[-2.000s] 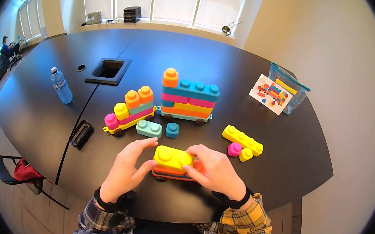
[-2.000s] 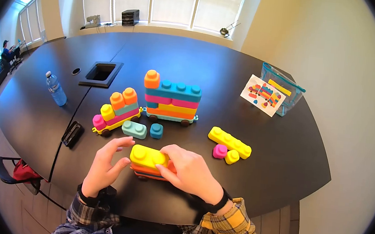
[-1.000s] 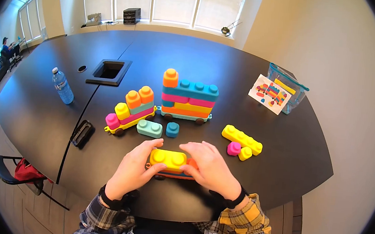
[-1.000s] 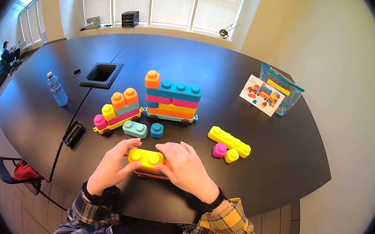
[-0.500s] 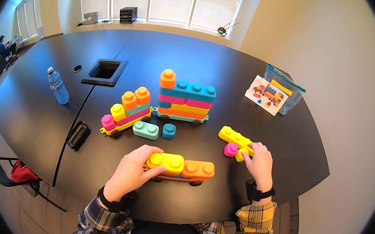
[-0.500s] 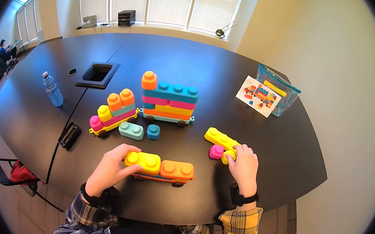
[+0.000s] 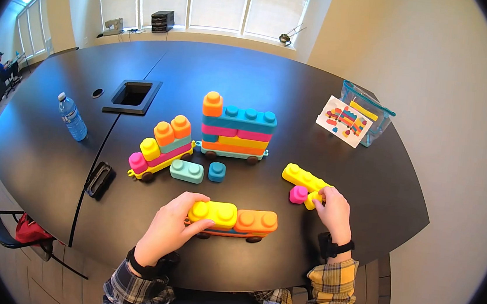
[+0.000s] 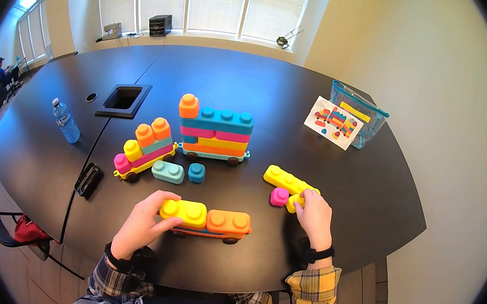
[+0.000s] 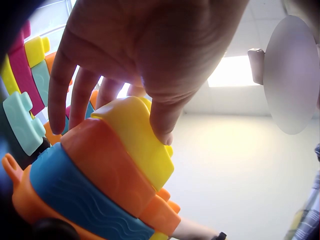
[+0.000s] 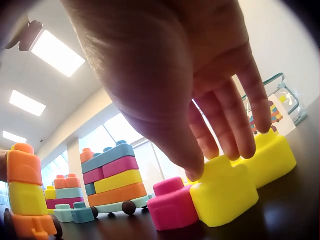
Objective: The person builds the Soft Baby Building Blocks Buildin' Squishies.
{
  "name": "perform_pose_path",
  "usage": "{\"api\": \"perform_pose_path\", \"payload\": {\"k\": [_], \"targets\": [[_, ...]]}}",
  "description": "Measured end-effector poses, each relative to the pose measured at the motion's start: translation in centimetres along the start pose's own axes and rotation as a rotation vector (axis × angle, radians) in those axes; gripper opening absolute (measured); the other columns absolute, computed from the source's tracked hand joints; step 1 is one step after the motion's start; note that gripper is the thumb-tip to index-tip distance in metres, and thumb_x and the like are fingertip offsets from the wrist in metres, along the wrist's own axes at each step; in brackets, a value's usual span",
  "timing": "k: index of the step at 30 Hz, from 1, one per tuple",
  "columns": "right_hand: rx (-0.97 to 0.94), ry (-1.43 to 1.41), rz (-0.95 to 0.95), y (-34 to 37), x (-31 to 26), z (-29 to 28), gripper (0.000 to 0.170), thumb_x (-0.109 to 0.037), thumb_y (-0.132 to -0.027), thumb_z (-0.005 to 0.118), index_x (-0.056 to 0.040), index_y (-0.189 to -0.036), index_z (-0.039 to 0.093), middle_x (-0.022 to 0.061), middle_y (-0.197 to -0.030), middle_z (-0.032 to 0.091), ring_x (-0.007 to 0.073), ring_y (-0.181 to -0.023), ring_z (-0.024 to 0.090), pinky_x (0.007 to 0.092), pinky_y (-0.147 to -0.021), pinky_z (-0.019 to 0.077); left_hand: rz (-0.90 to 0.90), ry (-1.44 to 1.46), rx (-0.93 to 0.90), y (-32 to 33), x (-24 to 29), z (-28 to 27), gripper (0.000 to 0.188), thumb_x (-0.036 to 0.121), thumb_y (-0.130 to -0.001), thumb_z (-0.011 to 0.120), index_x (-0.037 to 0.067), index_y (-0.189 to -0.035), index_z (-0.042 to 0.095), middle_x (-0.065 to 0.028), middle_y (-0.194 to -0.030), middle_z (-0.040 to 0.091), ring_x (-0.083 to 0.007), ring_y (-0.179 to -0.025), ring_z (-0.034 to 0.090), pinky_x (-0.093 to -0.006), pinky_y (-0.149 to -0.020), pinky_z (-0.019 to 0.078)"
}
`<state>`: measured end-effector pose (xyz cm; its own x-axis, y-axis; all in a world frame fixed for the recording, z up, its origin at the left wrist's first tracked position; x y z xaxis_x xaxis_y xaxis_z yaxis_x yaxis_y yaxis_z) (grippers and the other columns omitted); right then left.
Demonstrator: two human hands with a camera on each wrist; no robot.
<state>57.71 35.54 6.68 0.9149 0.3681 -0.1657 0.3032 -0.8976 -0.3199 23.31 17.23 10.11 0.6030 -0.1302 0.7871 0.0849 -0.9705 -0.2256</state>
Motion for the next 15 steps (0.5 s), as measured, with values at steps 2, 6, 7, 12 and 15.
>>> {"api": "perform_pose_path", "payload": {"k": [2,6,7,12,15], "targets": [[-0.002,-0.033,0.003,0.0,0.0,-0.2,0.026,-0.016,-0.083,0.081,-0.0053,-0.104,0.069,0.0127,-0.1,0.071,0.0339,-0.093,0.072,0.0443,-0.081,0.0587,0.002,-0.002,0.004,0.0,0.0,0.0,0.045,0.02,-0.09,0.082,0.004,-0.128,0.063,-0.0154,-0.113,0.07,-0.033,-0.105,0.07,-0.0387,-0.092,0.0554],[0.085,-0.1,0.0,0.2,-0.5,-1.8,0.028,-0.015,-0.081,0.08,-0.0045,-0.104,0.069,0.0126,-0.1,0.071,0.0335,-0.093,0.072,0.0432,-0.08,0.0583,0.0,0.006,0.009,0.1,0.0,0.0,0.045,0.019,-0.09,0.082,0.004,-0.128,0.063,-0.0155,-0.113,0.07,-0.0329,-0.105,0.07,-0.0388,-0.092,0.0555],[0.126,-0.154,0.008,0.3,-1.0,-2.8,0.027,-0.013,-0.08,0.078,-0.0036,-0.104,0.068,0.0132,-0.1,0.071,0.034,-0.093,0.071,0.0427,-0.08,0.058,0.004,0.001,0.009,0.1,0.0,0.0,0.045,0.019,-0.09,0.082,0.005,-0.128,0.063,-0.0155,-0.114,0.07,-0.0328,-0.105,0.07,-0.0388,-0.092,0.0555],[0.342,-0.49,-0.188,1.1,-5.9,-7.0,0.028,-0.001,-0.076,0.074,-0.0004,-0.102,0.066,0.017,-0.1,0.067,0.0371,-0.092,0.069,0.0393,-0.084,0.0577,0.004,0.002,0.006,0.1,0.0,0.0,0.045,0.019,-0.09,0.082,0.005,-0.128,0.063,-0.0153,-0.114,0.07,-0.0326,-0.105,0.07,-0.0385,-0.092,0.0558],[0.227,-0.637,-0.348,1.9,-10.6,-8.1,0.035,-0.001,-0.076,0.077,-0.0015,-0.109,0.068,0.0141,-0.104,0.069,0.0318,-0.092,0.07,0.039,-0.086,0.0576,0.009,-0.008,0.008,0.1,0.0,0.0,0.045,0.019,-0.09,0.082,0.005,-0.128,0.063,-0.0152,-0.115,0.07,-0.0325,-0.105,0.07,-0.0383,-0.091,0.056]]}}
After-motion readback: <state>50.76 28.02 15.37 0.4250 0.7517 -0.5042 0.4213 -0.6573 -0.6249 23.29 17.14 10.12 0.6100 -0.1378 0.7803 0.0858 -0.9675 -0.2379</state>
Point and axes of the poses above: each hand's wrist, its own y-axis away from the middle knuckle, its own z-axis out of the palm, x = y × z, the point moved 8 cm from there along -y, towards the middle knuckle
